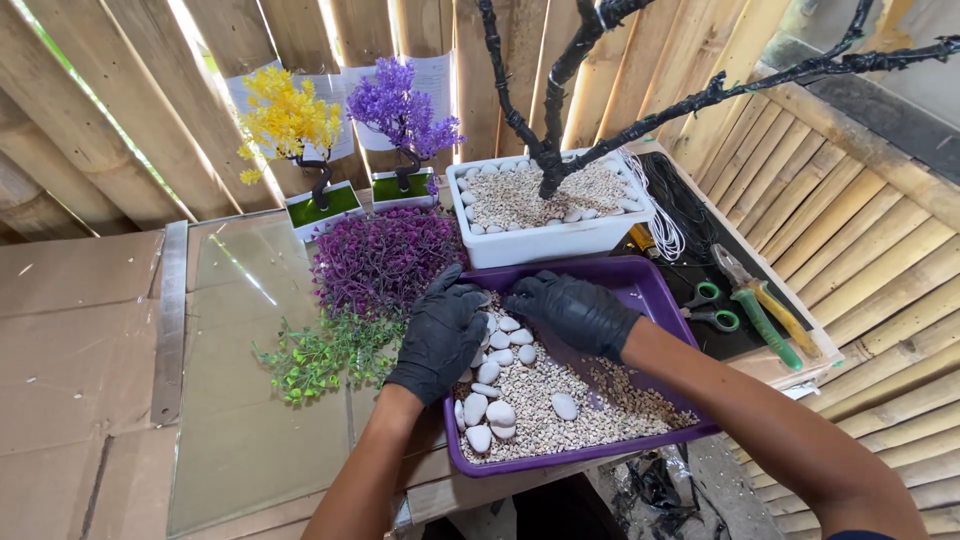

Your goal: The person arranges small white stones and gravel into a white rectangular bonsai pot containing a black tree. They use their gloved hands to pick up stones from a purple tray and place them carefully around the base of the tree, adjusting the gravel to create a decorative surface.

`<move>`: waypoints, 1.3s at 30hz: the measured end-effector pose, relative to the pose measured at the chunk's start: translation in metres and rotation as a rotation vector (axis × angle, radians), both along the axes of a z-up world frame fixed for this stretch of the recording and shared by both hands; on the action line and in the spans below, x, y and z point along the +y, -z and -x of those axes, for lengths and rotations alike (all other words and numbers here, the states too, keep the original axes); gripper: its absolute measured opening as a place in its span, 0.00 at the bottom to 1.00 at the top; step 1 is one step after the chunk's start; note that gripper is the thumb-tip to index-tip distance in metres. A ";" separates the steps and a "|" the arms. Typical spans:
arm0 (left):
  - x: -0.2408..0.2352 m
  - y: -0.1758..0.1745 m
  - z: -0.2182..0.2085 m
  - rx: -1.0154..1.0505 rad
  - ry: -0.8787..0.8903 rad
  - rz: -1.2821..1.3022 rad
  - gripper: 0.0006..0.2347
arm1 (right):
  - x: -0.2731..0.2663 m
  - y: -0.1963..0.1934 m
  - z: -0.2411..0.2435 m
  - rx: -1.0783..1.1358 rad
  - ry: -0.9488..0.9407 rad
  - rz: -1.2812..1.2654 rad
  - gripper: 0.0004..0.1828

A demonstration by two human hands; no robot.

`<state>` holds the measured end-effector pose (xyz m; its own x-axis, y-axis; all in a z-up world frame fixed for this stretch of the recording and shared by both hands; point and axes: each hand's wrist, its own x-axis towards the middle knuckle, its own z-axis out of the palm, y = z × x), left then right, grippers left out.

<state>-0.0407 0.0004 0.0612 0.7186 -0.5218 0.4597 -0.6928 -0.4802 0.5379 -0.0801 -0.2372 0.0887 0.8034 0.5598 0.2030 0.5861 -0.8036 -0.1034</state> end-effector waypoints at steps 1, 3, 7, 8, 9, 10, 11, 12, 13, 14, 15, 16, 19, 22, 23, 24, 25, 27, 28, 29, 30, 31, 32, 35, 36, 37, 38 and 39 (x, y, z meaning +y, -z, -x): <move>-0.001 0.000 0.001 0.001 0.003 -0.003 0.15 | -0.012 0.023 -0.008 0.001 0.003 -0.003 0.16; 0.000 -0.001 0.001 0.032 0.002 0.029 0.15 | -0.033 0.069 -0.025 -0.328 0.060 0.168 0.15; -0.002 0.006 -0.004 0.015 -0.001 0.044 0.14 | -0.044 0.058 -0.022 -0.242 0.114 0.100 0.15; -0.003 0.008 -0.006 0.011 -0.003 0.062 0.14 | -0.046 0.053 -0.021 -0.173 0.151 0.053 0.15; -0.005 0.013 -0.005 0.016 -0.004 0.079 0.14 | -0.048 0.050 -0.017 -0.095 0.190 0.006 0.15; -0.004 0.014 -0.006 0.024 -0.006 0.082 0.14 | -0.048 0.046 -0.011 -0.087 0.188 0.010 0.15; -0.003 0.015 -0.007 0.020 -0.002 0.079 0.14 | -0.048 0.042 -0.003 -0.011 0.232 -0.040 0.15; -0.002 0.016 -0.008 0.015 0.002 0.075 0.13 | -0.049 0.037 0.004 0.066 0.276 -0.090 0.15; -0.001 0.017 -0.009 0.012 0.005 0.076 0.13 | -0.035 0.017 0.021 0.063 0.279 -0.089 0.15; 0.000 0.017 -0.010 -0.003 0.006 0.076 0.14 | -0.020 -0.003 0.037 0.288 0.395 -0.233 0.18; 0.001 0.020 -0.009 -0.010 0.005 0.078 0.14 | -0.006 -0.022 0.056 0.520 0.509 -0.373 0.21; 0.000 0.018 -0.007 -0.004 0.007 0.082 0.14 | -0.008 -0.026 0.069 0.524 0.513 -0.368 0.21; 0.000 0.010 -0.004 -0.023 -0.007 0.065 0.14 | -0.022 -0.023 0.101 0.544 0.389 -0.088 0.16; 0.001 0.007 -0.003 -0.009 0.008 0.061 0.14 | -0.040 -0.018 0.120 0.422 0.159 0.203 0.12; 0.002 0.006 -0.003 0.000 0.014 0.068 0.14 | -0.039 -0.032 0.123 0.451 0.179 0.095 0.13; 0.002 0.006 -0.002 0.008 0.019 0.075 0.14 | -0.038 -0.046 0.125 0.479 0.198 -0.014 0.14; 0.003 0.003 -0.001 0.008 0.021 0.075 0.14 | -0.049 -0.038 0.117 0.479 0.200 -0.015 0.14; 0.001 -0.002 0.002 0.072 0.010 0.071 0.15 | -0.071 -0.023 0.104 0.149 0.205 -0.095 0.16; 0.001 0.001 0.004 0.073 0.018 0.071 0.15 | -0.077 -0.010 0.093 0.149 0.213 -0.095 0.16; 0.000 0.002 0.003 0.093 0.004 0.070 0.15 | -0.083 0.003 0.079 0.145 0.190 -0.106 0.19; 0.000 0.003 0.002 0.113 -0.009 0.069 0.16 | -0.089 0.015 0.064 0.141 0.168 -0.117 0.22; 0.000 0.006 0.000 0.114 -0.008 0.067 0.16 | -0.088 0.024 0.055 0.142 0.169 -0.120 0.22; 0.000 0.009 -0.002 0.101 -0.005 0.053 0.16 | -0.087 0.033 0.045 0.138 0.150 -0.100 0.21; 0.000 0.008 -0.002 0.093 -0.010 0.041 0.16 | -0.084 0.029 0.057 0.187 0.200 -0.144 0.19; 0.001 0.006 0.000 0.104 -0.016 0.045 0.16 | -0.083 0.023 0.068 0.244 0.269 -0.205 0.19; 0.000 0.005 -0.001 0.098 -0.016 0.047 0.16 | -0.079 0.018 0.081 0.239 0.268 -0.205 0.19; -0.001 0.003 -0.003 0.107 -0.015 0.038 0.15 | -0.075 0.013 0.094 0.347 0.250 -0.044 0.17; -0.002 0.004 -0.003 0.120 -0.015 0.031 0.15 | -0.071 0.009 0.108 0.456 0.229 0.119 0.16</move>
